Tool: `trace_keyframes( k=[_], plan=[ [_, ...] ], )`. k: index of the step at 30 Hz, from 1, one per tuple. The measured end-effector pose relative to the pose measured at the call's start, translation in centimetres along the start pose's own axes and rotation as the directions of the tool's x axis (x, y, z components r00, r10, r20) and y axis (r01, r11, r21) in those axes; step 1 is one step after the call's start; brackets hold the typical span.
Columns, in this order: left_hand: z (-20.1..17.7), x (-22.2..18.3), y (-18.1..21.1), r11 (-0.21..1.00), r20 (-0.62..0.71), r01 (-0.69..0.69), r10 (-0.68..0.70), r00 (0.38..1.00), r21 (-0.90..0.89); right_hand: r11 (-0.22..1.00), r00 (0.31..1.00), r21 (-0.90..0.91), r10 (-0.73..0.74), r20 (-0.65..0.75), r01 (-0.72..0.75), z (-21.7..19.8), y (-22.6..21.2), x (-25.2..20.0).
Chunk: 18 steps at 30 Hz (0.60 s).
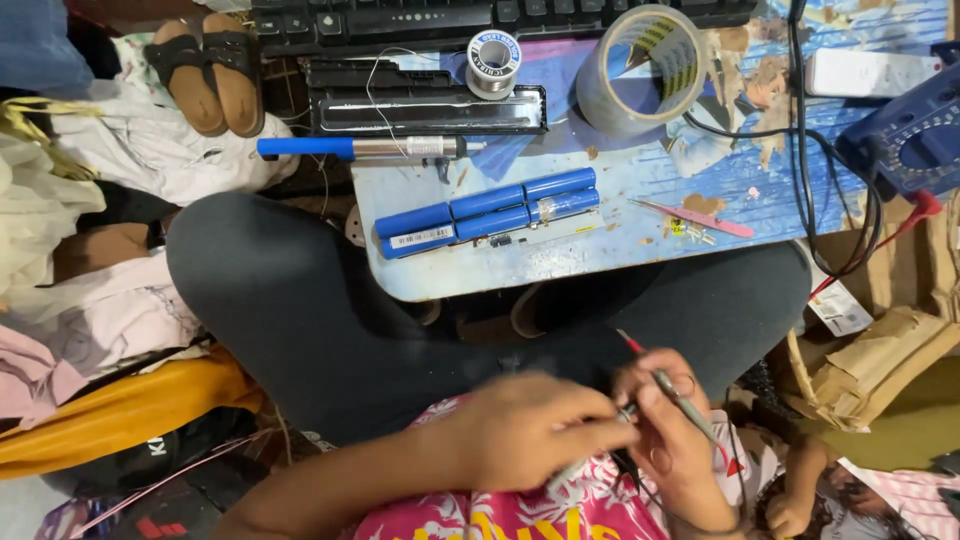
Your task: Testing a laptop battery pack with a multimeter to diagnose or repair electrical connections.
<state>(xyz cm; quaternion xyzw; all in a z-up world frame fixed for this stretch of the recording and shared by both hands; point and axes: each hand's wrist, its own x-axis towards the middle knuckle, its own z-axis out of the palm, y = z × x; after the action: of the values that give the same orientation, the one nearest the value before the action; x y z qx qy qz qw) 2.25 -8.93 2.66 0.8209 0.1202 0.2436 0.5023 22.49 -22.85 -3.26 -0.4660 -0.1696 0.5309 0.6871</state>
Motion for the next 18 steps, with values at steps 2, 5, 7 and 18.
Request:
trace_keyframes(
  k=[2,5,7,18],
  plan=[
    [-3.1,0.4,-0.9,0.993,-0.069,-0.102,0.106,0.992,0.060,0.984,0.998,-0.172,-0.024,0.056,0.034,-1.7,-1.1,-0.5],
    [-6.1,0.7,-1.3,0.946,-0.171,-0.168,0.221,0.960,0.278,0.869,1.000,-0.495,0.000,-0.014,-0.007,-4.4,-1.6,-1.9],
    [-8.1,1.2,-1.0,0.895,-0.216,-0.121,0.232,0.948,0.429,0.772,0.990,-0.627,0.023,-0.138,-0.106,-4.8,-2.0,-2.5],
    [-14.5,-2.6,-5.6,0.637,-0.390,0.467,-0.270,0.880,0.614,0.027,0.947,-0.993,-0.305,0.098,0.112,-2.7,-2.1,-6.3]
  ],
)
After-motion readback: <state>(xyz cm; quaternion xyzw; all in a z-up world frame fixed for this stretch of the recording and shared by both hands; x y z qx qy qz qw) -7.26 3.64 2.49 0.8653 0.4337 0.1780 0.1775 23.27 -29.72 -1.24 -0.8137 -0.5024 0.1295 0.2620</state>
